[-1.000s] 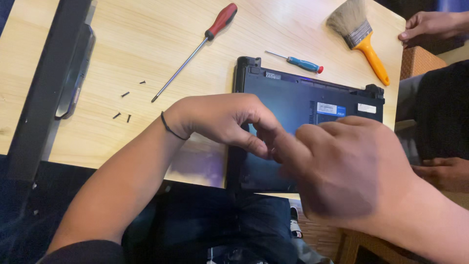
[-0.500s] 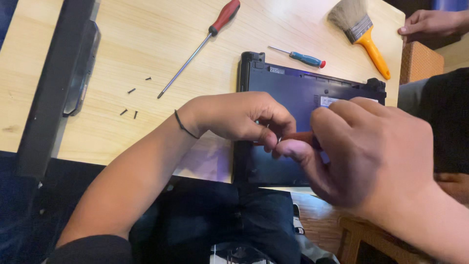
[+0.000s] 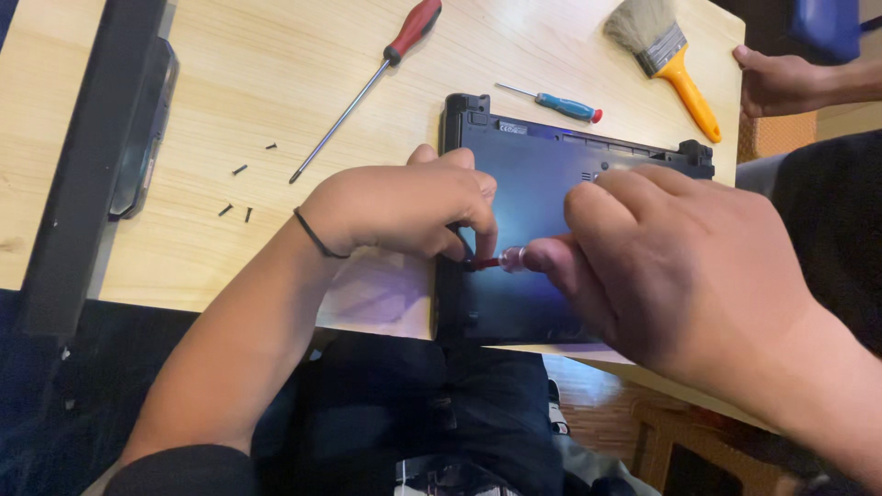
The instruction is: The person uses a screwdriver to pry open the seam of a red laptop and then removes screws from the bottom panel. They flip the laptop over to access the underside and continue unscrewing the casing with different screwdrivers.
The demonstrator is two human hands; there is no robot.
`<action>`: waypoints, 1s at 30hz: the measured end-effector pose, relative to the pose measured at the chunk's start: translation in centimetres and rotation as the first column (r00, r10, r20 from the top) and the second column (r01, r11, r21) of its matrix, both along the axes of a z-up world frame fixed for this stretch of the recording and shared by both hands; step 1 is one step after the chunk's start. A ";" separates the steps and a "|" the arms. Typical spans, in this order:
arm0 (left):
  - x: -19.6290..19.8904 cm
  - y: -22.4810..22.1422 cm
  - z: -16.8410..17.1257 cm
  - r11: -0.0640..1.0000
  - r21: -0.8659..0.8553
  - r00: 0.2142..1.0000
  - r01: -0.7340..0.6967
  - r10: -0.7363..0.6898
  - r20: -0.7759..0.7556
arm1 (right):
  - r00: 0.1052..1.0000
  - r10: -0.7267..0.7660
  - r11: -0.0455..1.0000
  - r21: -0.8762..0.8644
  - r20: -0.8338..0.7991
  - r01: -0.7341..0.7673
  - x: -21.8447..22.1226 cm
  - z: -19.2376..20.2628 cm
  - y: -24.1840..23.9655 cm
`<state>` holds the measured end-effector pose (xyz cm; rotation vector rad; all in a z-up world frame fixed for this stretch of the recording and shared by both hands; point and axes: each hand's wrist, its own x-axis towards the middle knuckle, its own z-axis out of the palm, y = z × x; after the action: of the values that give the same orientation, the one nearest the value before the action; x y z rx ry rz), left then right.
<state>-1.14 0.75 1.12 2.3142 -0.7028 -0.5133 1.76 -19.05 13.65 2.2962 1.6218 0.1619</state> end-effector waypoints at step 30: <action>0.5 -1.4 -3.0 0.988 -0.151 0.981 0.008 0.022 0.194 | 0.972 -0.141 0.989 0.026 -0.190 0.149 1.2 0.0 -3.9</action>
<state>-0.67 -0.61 -1.92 2.2416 -0.7971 -0.2225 2.94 -23.00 13.66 2.5161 1.5401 -0.0595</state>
